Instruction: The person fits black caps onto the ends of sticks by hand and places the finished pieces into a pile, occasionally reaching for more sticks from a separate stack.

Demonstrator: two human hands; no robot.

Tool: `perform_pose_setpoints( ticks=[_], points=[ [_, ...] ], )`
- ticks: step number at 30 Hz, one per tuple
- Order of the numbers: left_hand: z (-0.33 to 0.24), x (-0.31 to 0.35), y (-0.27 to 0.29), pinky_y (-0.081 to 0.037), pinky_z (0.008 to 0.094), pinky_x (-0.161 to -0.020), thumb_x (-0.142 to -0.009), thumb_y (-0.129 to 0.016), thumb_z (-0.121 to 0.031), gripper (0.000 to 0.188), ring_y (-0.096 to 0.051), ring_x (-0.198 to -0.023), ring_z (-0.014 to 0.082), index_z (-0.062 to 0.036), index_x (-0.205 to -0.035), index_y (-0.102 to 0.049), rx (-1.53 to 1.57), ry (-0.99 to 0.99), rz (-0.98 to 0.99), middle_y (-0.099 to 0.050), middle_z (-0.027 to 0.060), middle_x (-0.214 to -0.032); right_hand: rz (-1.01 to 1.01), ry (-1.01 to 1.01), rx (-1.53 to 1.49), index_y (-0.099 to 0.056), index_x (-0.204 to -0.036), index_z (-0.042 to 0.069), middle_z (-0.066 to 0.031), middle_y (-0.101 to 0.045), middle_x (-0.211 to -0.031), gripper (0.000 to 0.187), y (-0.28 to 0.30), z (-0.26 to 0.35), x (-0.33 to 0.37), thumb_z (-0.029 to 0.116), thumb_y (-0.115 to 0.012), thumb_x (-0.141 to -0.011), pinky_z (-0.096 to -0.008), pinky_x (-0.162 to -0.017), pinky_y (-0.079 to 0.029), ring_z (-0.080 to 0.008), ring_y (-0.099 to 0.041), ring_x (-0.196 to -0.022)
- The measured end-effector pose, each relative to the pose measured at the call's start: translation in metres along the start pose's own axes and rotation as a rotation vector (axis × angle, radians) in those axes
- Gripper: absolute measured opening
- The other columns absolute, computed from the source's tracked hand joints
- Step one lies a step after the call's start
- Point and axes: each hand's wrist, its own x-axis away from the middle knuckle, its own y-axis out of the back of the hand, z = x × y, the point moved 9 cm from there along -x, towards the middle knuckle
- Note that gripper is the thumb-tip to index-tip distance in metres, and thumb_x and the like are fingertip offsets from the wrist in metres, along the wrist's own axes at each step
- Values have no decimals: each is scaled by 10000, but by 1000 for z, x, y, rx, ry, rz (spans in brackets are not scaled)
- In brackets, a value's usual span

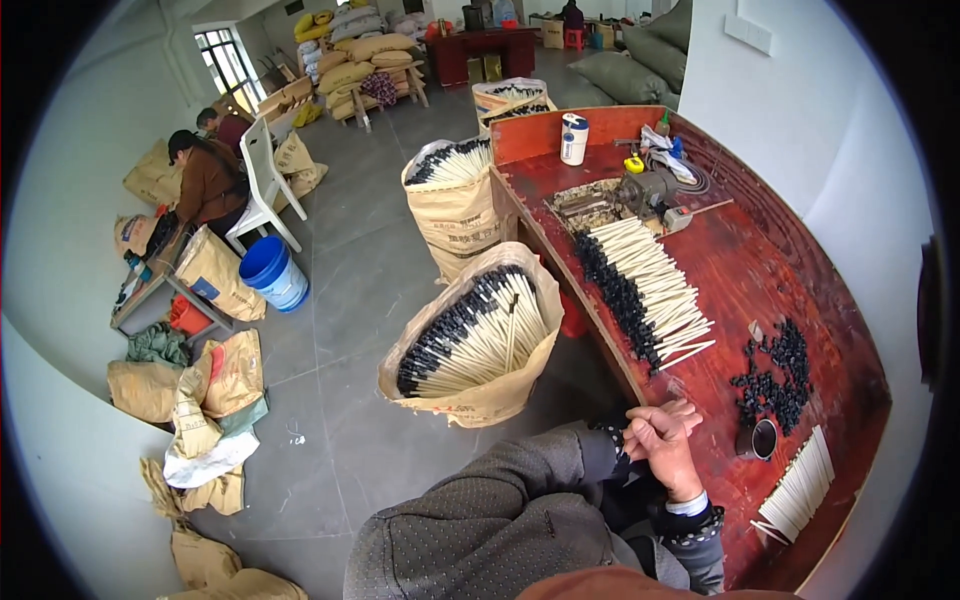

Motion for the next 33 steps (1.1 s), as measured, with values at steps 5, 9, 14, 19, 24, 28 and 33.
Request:
perform_pose_setpoints(
  ticks=[5,9,14,19,24,28,33],
  points=[
    [10,-8,7,-461,410,-841,-776,-632,-65,217,-576,-912,322,-24,-990,-636,-37,17,12,-612,138,-1004,-18,-88,-121,-660,-1137,-26,-42,-672,-824,261,-9,-23,1,207,-603,-1034,-224,-644,-501,-103,-611,-682],
    [10,-7,4,-461,403,-830,-783,-636,-69,220,-578,-905,315,-26,-998,-633,-47,47,25,-611,134,-999,-66,-152,-176,-667,-1120,-7,-36,-668,-819,242,-13,-39,2,209,-592,-1041,-208,-588,-476,-87,-592,-649],
    [5,-7,-5,-462,395,-817,-791,-641,-73,223,-579,-895,307,-29,-1009,-629,-47,92,34,-610,129,-994,-87,-116,-183,-667,-1133,-4,-19,-653,-817,225,-17,-45,2,187,-604,-1034,-200,-556,-441,-70,-552,-630],
    [-1,-7,-14,-463,387,-804,-800,-646,-78,226,-581,-886,300,-32,-1020,-625,-37,134,50,-608,123,-988,-125,-122,-164,-673,-1122,7,-7,-645,-807,219,-15,-50,0,196,-609,-1032,-192,-548,-422,-61,-538,-626],
    [-2,-7,-12,-463,379,-791,-808,-651,-83,230,-583,-877,292,-35,-1031,-621,-50,181,65,-607,118,-983,-150,-120,-175,-680,-1106,16,5,-642,-800,211,-18,-53,1,202,-619,-1027,-186,-546,-414,-53,-529,-622],
    [-6,-14,-14,-464,374,-784,-813,-654,-85,233,-584,-871,287,-36,-1038,-619,-56,200,77,-606,115,-979,-164,-109,-157,-683,-1099,21,11,-642,-798,208,-14,-52,3,206,-624,-1025,-183,-544,-411,-47,-526,-620],
    [-13,-14,-5,-460,363,-781,-815,-655,-88,228,-580,-877,276,-38,-1033,-613,9,177,-48,-598,106,-969,-167,-108,-155,-684,-1096,24,11,-644,-797,204,-14,-53,5,207,-627,-1023,-180,-544,-410,-44,-525,-621]
  ],
)
